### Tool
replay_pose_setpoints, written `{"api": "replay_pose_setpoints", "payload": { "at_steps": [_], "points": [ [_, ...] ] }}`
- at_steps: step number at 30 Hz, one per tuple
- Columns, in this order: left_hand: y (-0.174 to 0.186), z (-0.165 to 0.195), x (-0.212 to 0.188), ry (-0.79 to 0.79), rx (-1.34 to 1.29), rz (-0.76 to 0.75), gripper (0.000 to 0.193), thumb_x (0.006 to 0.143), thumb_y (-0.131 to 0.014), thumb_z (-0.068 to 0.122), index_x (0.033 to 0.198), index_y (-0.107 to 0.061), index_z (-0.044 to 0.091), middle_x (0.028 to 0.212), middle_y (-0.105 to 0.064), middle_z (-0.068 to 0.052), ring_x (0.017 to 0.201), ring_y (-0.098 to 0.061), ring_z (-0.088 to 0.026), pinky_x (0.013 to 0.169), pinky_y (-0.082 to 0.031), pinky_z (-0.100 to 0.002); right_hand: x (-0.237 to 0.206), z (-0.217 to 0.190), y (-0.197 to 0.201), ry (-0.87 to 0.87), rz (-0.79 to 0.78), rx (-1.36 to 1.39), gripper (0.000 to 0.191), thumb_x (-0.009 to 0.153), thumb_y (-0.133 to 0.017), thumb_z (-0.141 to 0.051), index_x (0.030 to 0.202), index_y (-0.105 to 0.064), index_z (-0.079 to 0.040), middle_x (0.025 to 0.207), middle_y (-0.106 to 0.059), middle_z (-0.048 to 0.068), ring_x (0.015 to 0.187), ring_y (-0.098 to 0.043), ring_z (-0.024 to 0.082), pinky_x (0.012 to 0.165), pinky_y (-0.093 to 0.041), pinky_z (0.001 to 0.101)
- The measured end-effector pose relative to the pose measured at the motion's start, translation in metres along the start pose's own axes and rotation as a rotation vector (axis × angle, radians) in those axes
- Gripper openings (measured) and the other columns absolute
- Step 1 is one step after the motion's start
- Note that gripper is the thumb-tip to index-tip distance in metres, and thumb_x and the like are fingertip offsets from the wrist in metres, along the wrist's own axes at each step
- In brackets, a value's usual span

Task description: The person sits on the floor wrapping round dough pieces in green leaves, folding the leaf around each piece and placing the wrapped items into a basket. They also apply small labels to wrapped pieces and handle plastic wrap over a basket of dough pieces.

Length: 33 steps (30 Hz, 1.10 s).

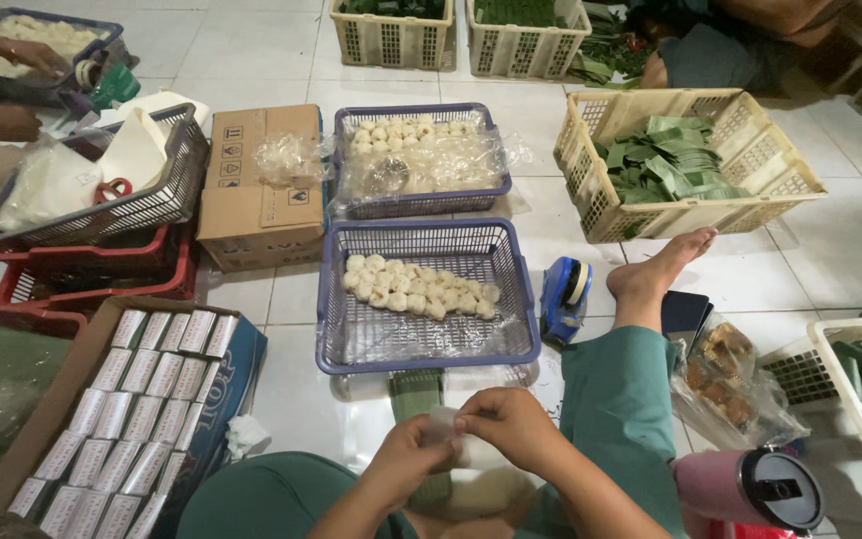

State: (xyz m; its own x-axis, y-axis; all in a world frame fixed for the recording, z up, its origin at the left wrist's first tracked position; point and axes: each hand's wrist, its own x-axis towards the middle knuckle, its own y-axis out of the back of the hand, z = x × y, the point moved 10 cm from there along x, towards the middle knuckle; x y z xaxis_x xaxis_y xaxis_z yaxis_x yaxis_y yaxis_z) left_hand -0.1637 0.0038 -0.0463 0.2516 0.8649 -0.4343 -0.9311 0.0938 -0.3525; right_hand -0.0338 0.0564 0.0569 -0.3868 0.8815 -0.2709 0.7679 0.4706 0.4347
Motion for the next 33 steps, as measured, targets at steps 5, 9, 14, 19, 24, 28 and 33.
{"api": "replay_pose_setpoints", "payload": {
  "at_steps": [5, 9, 14, 19, 24, 28, 33],
  "points": [
    [0.022, -0.027, 0.011, 0.028, 0.023, 0.193, 0.023, 0.088, -0.076, 0.014, 0.106, -0.077, 0.000, 0.090, -0.074, -0.005, 0.076, -0.069, -0.015, 0.067, -0.059, -0.030, 0.000, -0.011, 0.004, 0.173, 0.126, -0.155, 0.015, 0.080, -0.078, -0.018, 0.090, -0.083, -0.009, 0.083, -0.075, 0.008, 0.073, -0.073, 0.024, 0.069, -0.058, 0.0352],
    [0.029, -0.036, 0.016, 0.037, -0.061, 0.247, 0.023, 0.091, -0.067, 0.014, 0.109, -0.079, 0.005, 0.092, -0.075, -0.006, 0.080, -0.071, -0.016, 0.070, -0.060, -0.031, -0.032, -0.055, -0.010, 0.651, 0.328, -0.430, 0.011, 0.080, -0.078, -0.013, 0.088, -0.078, -0.007, 0.085, -0.076, 0.009, 0.079, -0.071, 0.031, 0.073, -0.053, 0.0424],
    [0.029, -0.046, 0.013, 0.211, -0.314, 0.182, 0.030, 0.095, -0.055, 0.010, 0.119, -0.074, 0.005, 0.107, -0.076, -0.008, 0.095, -0.075, -0.020, 0.083, -0.063, -0.037, -0.069, -0.069, -0.019, 0.883, 0.468, -0.509, 0.025, 0.075, -0.074, -0.007, 0.100, -0.072, -0.005, 0.100, -0.071, 0.006, 0.091, -0.068, 0.025, 0.080, -0.049, 0.0409],
    [0.025, -0.044, 0.008, 0.223, -0.353, 0.072, 0.037, 0.097, -0.051, 0.011, 0.128, -0.070, 0.002, 0.112, -0.076, -0.008, 0.101, -0.074, -0.021, 0.089, -0.060, -0.039, -0.074, -0.070, -0.014, 0.925, 0.448, -0.540, 0.030, 0.075, -0.074, -0.006, 0.105, -0.071, -0.006, 0.105, -0.068, 0.004, 0.094, -0.066, 0.022, 0.084, -0.048, 0.0404],
    [0.029, -0.050, 0.017, 0.192, -0.407, 0.085, 0.037, 0.098, -0.050, 0.008, 0.129, -0.068, -0.002, 0.113, -0.073, -0.014, 0.099, -0.072, -0.025, 0.090, -0.061, -0.041, -0.079, -0.065, -0.028, 0.988, 0.399, -0.757, 0.038, 0.078, -0.070, -0.010, 0.115, -0.067, -0.005, 0.115, -0.066, 0.007, 0.109, -0.064, 0.025, 0.093, -0.047, 0.0443],
    [0.030, -0.053, 0.020, 0.200, -0.487, 0.078, 0.041, 0.099, -0.045, 0.011, 0.131, -0.068, -0.001, 0.115, -0.073, -0.016, 0.098, -0.072, -0.026, 0.088, -0.060, -0.043, -0.077, -0.051, -0.037, 0.948, 0.356, -0.834, 0.047, 0.080, -0.068, -0.013, 0.126, -0.065, -0.001, 0.121, -0.063, 0.010, 0.112, -0.061, 0.027, 0.100, -0.047, 0.0449],
    [0.018, -0.043, 0.012, 0.277, -0.526, 0.029, 0.046, 0.099, -0.045, 0.028, 0.136, -0.059, 0.005, 0.113, -0.073, -0.013, 0.098, -0.073, -0.028, 0.086, -0.060, -0.046, -0.069, -0.030, -0.043, 0.884, 0.327, -0.815, 0.050, 0.081, -0.071, -0.019, 0.126, -0.064, 0.002, 0.120, -0.063, 0.012, 0.109, -0.061, 0.030, 0.099, -0.048, 0.0453]
  ]
}}
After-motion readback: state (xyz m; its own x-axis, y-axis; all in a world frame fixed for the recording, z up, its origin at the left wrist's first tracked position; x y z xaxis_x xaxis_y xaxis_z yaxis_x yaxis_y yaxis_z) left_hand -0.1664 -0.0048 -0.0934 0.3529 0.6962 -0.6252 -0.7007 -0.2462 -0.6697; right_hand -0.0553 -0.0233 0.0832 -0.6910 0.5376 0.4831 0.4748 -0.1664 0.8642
